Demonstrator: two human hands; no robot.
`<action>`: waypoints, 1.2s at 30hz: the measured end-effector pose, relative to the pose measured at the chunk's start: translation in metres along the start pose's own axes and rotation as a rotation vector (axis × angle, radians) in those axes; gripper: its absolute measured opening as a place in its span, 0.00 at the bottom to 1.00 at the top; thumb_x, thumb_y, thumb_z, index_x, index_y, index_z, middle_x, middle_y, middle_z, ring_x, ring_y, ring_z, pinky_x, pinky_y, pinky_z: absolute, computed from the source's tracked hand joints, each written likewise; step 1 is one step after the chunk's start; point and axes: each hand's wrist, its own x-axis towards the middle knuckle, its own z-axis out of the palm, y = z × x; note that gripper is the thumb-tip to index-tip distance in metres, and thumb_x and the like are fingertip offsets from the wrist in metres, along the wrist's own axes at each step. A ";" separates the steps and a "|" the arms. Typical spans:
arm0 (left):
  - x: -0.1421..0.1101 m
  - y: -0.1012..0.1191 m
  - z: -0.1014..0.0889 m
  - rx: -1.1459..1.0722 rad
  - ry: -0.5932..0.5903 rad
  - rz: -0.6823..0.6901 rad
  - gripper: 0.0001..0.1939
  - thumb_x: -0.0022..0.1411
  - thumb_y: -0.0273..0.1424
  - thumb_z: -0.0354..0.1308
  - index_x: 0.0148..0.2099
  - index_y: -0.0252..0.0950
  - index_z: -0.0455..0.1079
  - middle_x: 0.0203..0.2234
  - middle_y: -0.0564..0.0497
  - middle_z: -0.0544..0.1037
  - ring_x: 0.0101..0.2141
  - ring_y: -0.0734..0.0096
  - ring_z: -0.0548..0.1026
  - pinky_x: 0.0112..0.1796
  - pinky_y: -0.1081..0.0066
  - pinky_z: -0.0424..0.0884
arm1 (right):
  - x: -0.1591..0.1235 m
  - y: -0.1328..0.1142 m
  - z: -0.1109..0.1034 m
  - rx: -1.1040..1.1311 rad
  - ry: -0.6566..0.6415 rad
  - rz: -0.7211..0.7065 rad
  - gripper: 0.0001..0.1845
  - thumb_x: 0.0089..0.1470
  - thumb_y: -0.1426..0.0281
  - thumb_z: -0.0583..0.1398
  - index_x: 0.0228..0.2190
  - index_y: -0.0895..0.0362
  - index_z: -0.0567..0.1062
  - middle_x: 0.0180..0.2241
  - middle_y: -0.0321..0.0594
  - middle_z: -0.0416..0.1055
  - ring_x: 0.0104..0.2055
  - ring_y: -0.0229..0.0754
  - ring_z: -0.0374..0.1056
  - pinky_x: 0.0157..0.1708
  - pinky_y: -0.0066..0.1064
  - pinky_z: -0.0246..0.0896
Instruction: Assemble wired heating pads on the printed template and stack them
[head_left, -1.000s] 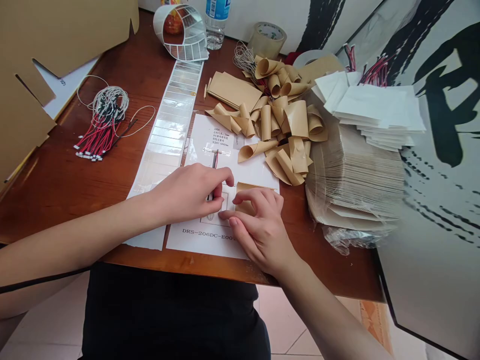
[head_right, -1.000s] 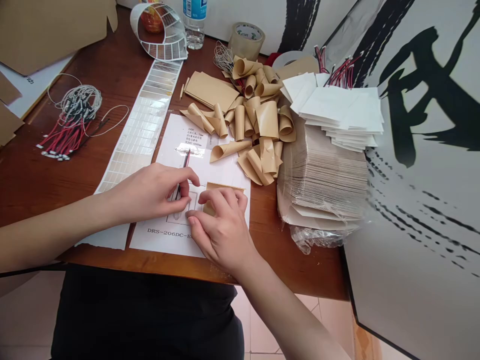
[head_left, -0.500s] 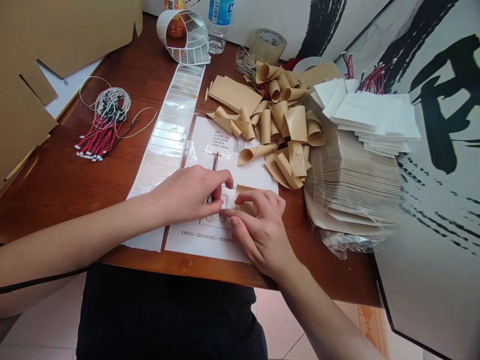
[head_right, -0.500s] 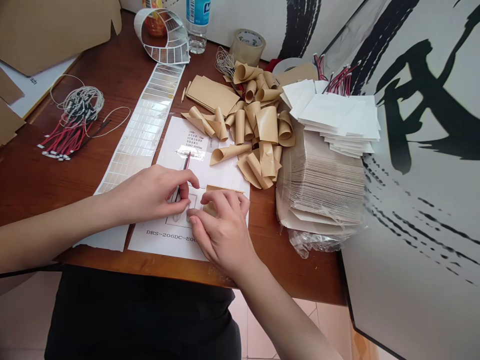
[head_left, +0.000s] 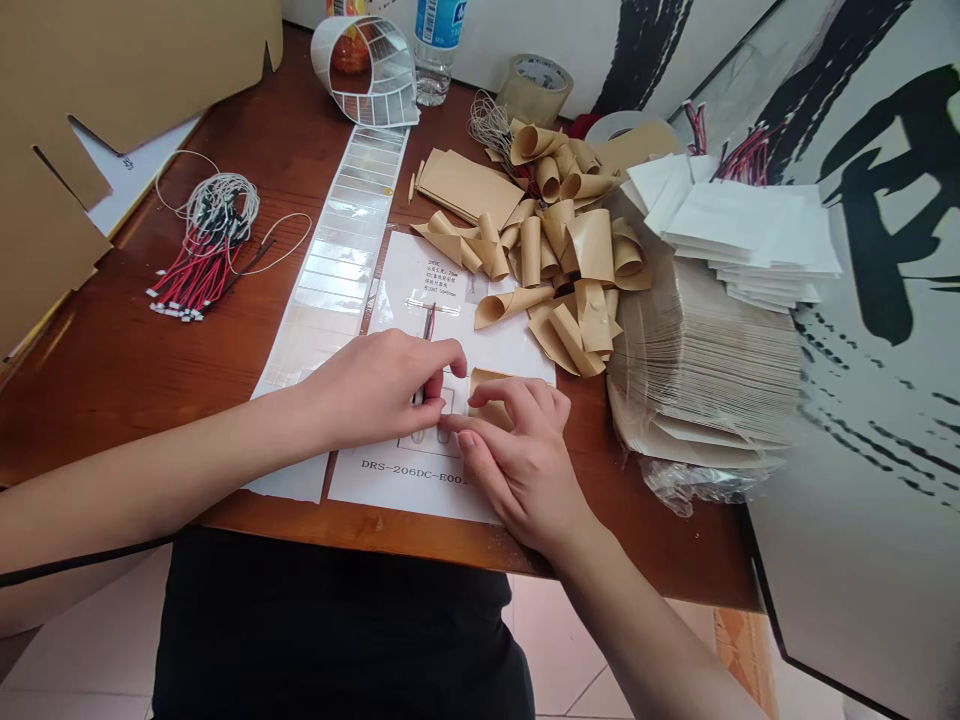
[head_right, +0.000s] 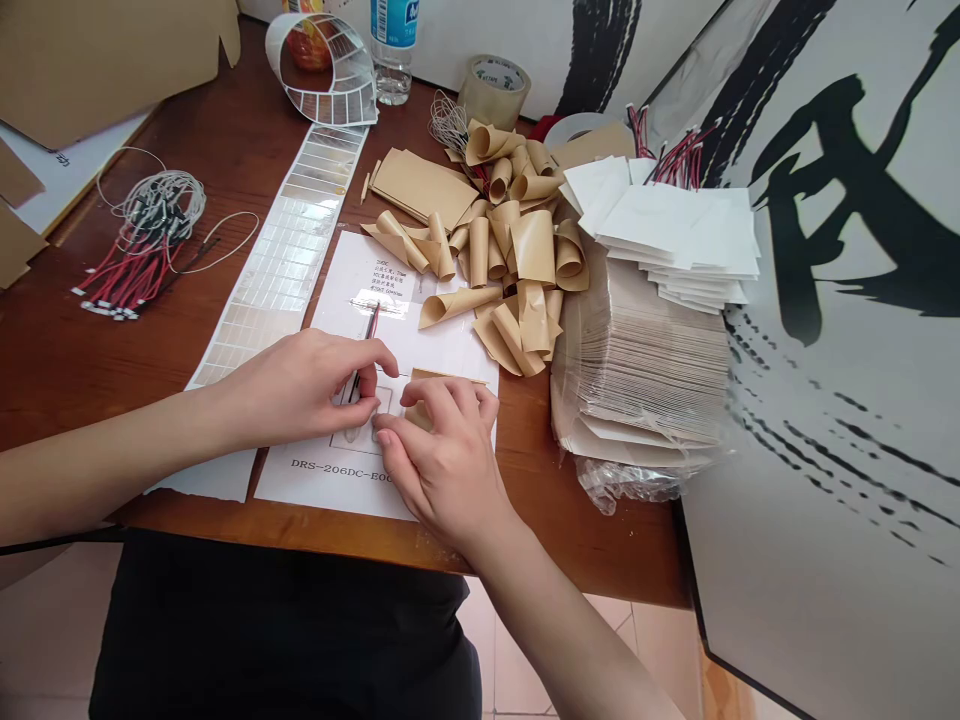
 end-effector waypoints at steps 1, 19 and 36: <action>0.000 0.000 0.000 -0.003 0.001 0.002 0.14 0.62 0.28 0.60 0.51 0.39 0.72 0.32 0.56 0.83 0.31 0.70 0.77 0.35 0.69 0.67 | 0.000 0.000 0.000 -0.005 -0.001 -0.002 0.17 0.69 0.69 0.53 0.38 0.50 0.83 0.43 0.44 0.72 0.49 0.50 0.64 0.49 0.46 0.51; 0.000 -0.001 -0.001 -0.035 0.005 0.006 0.12 0.63 0.28 0.60 0.50 0.38 0.74 0.31 0.56 0.82 0.31 0.71 0.76 0.36 0.70 0.67 | 0.000 -0.001 0.001 -0.020 0.027 -0.029 0.17 0.69 0.69 0.53 0.37 0.52 0.83 0.43 0.45 0.71 0.49 0.49 0.64 0.49 0.46 0.51; -0.001 0.005 -0.021 0.005 -0.178 -0.160 0.11 0.61 0.41 0.61 0.34 0.40 0.77 0.25 0.56 0.79 0.26 0.72 0.71 0.29 0.70 0.61 | 0.000 -0.001 0.000 -0.030 0.011 -0.008 0.18 0.69 0.68 0.53 0.37 0.51 0.83 0.42 0.44 0.72 0.48 0.49 0.64 0.49 0.45 0.51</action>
